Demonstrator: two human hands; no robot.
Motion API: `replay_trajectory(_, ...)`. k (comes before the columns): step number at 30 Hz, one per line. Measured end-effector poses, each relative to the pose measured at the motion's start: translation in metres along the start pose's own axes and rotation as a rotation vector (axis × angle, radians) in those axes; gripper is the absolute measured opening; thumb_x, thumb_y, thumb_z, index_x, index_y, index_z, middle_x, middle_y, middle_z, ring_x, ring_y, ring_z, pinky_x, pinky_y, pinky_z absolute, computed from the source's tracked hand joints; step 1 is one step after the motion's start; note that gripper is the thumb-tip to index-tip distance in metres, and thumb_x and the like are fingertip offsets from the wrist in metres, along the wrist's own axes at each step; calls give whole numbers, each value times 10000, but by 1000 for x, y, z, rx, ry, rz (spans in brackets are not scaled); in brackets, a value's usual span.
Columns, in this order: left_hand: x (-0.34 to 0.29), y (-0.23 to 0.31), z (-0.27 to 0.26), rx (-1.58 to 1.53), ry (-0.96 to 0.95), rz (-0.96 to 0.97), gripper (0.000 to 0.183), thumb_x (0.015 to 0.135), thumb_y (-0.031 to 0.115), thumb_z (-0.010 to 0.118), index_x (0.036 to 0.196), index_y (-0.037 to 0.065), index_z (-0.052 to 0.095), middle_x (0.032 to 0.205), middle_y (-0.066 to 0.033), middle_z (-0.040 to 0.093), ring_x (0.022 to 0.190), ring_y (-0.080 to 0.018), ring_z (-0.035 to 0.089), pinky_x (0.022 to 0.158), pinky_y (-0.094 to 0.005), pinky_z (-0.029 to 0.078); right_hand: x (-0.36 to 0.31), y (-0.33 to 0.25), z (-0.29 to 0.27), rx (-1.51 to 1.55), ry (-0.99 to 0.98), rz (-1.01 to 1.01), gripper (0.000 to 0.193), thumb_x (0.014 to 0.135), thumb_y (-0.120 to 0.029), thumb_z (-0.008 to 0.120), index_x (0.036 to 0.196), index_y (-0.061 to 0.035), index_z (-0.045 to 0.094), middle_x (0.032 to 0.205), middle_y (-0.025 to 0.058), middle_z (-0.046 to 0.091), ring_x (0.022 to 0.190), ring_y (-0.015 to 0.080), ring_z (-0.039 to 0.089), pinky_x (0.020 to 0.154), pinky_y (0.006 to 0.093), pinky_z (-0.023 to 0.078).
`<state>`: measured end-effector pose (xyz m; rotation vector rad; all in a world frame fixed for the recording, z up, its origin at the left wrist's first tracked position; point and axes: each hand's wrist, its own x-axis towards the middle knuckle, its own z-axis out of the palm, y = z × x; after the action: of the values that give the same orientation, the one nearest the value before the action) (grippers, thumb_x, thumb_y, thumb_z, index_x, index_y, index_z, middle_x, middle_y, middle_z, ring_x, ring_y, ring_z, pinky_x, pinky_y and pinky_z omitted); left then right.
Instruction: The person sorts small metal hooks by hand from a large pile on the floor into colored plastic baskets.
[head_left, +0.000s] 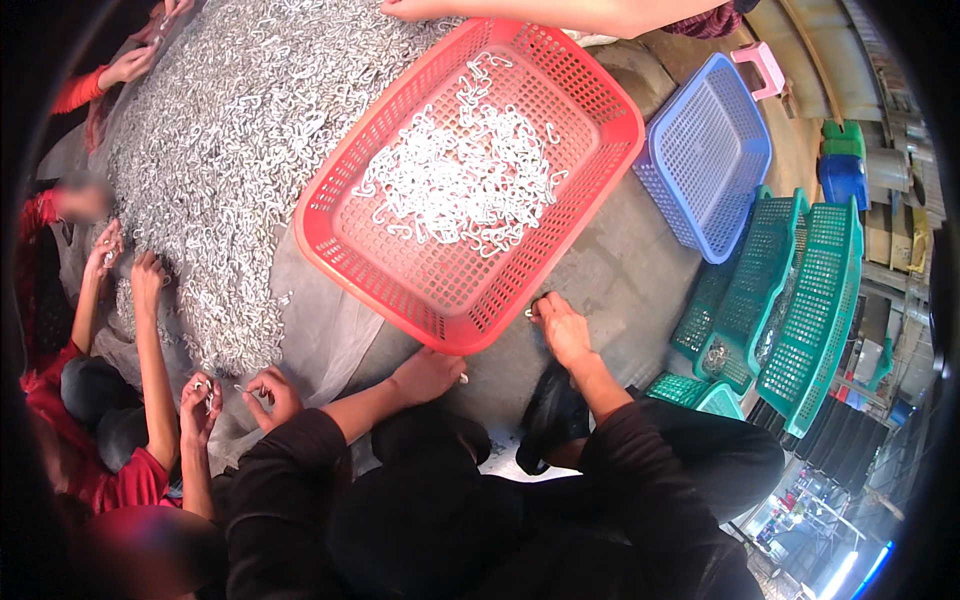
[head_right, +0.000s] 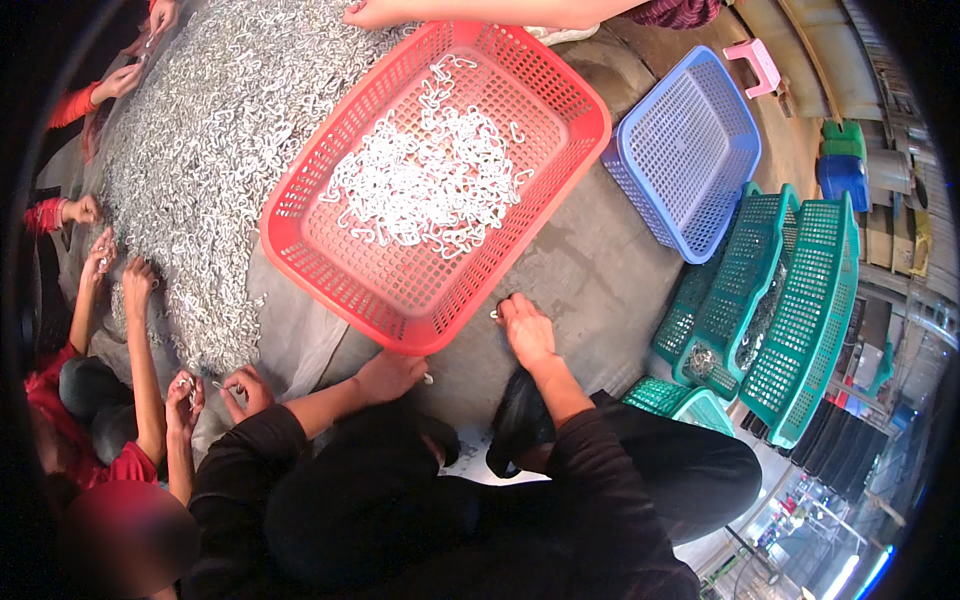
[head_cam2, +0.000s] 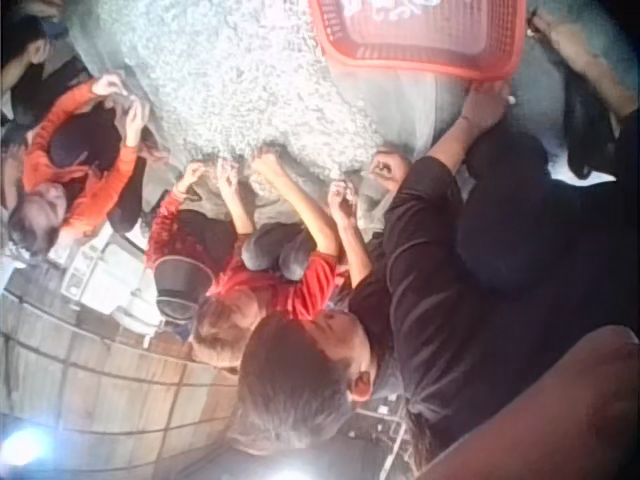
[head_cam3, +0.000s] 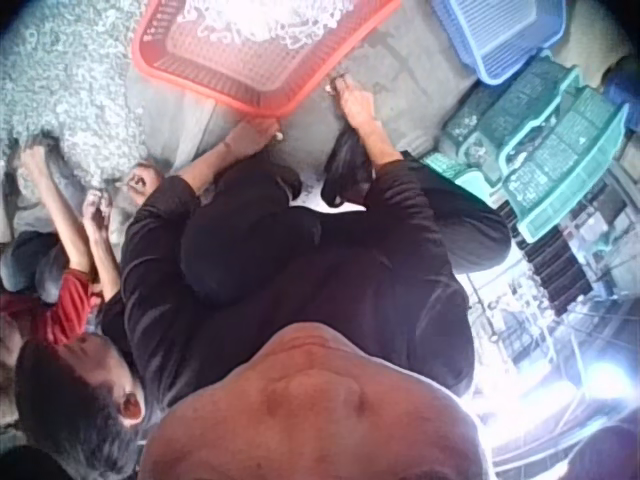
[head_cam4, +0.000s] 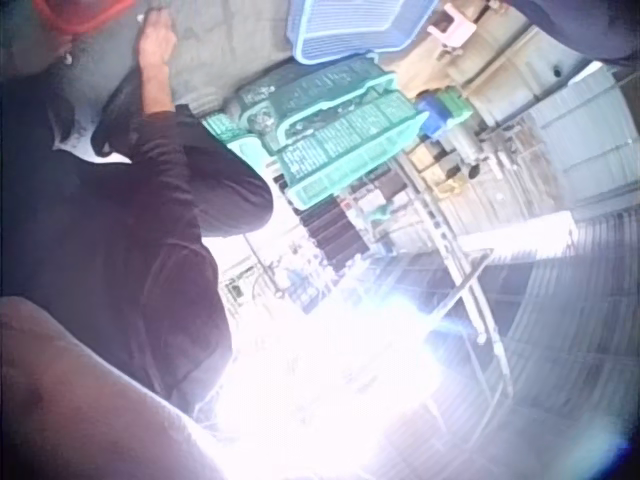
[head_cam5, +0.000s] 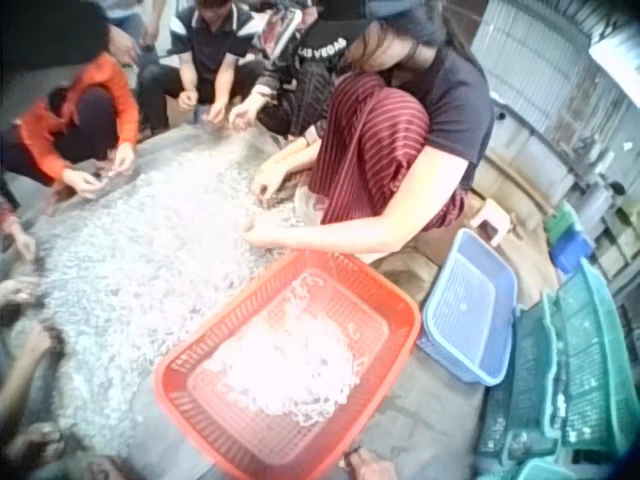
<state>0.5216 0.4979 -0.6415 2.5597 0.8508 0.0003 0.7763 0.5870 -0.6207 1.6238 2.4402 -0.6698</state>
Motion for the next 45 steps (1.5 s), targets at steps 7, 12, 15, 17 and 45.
replay_trajectory(7, 31, 3, -78, -134, 487, 267, 147, 754, 204, 486, 854, 100, 512, 870, -21, 500, 871, -155, 496, 705, -272, 378, 9, 1, -97, -378, -430, -274, 118, 770, -122, 522, 849, -35, 513, 859, 111, 500, 843, 268, 565, 638, 364, 485)
replay_trajectory(12, 49, -31, -134, -188, 720, 33, 151, 792, 203, 528, 879, 79, 526, 893, -43, 511, 866, -195, 503, 698, -300, 386, 45, -56, -217, -268, -347, -320, 159, 746, -124, 573, 861, -50, 491, 853, 103, 492, 803, 277, 560, 622, 393, 478)
replay_trajectory(15, 53, -50, -153, -163, 654, -122, 178, 798, 218, 543, 899, 73, 533, 895, -53, 502, 876, -209, 481, 704, -336, 383, 71, -59, -245, -265, -248, -357, 239, 715, -112, 616, 919, -68, 498, 901, 96, 498, 847, 286, 553, 661, 396, 479)
replay_trajectory(17, 49, -63, -163, -134, 612, -223, 218, 795, 200, 543, 966, 67, 534, 946, -60, 500, 921, -211, 470, 731, -348, 385, 91, -41, -247, -275, -148, -395, 288, 710, -112, 629, 967, -80, 502, 953, 93, 498, 885, 301, 544, 695, 391, 475)
replay_trajectory(45, 1, -71, -91, -918, 602, -1597, 553, 791, 256, 564, 1167, -92, 355, 1015, -297, 546, 985, -398, 533, 849, -415, 429, 298, 121, -246, 39, -335, -117, 459, 778, -87, 529, 1200, -55, 352, 1065, 252, 548, 1033, 402, 498, 886, 425, 401)
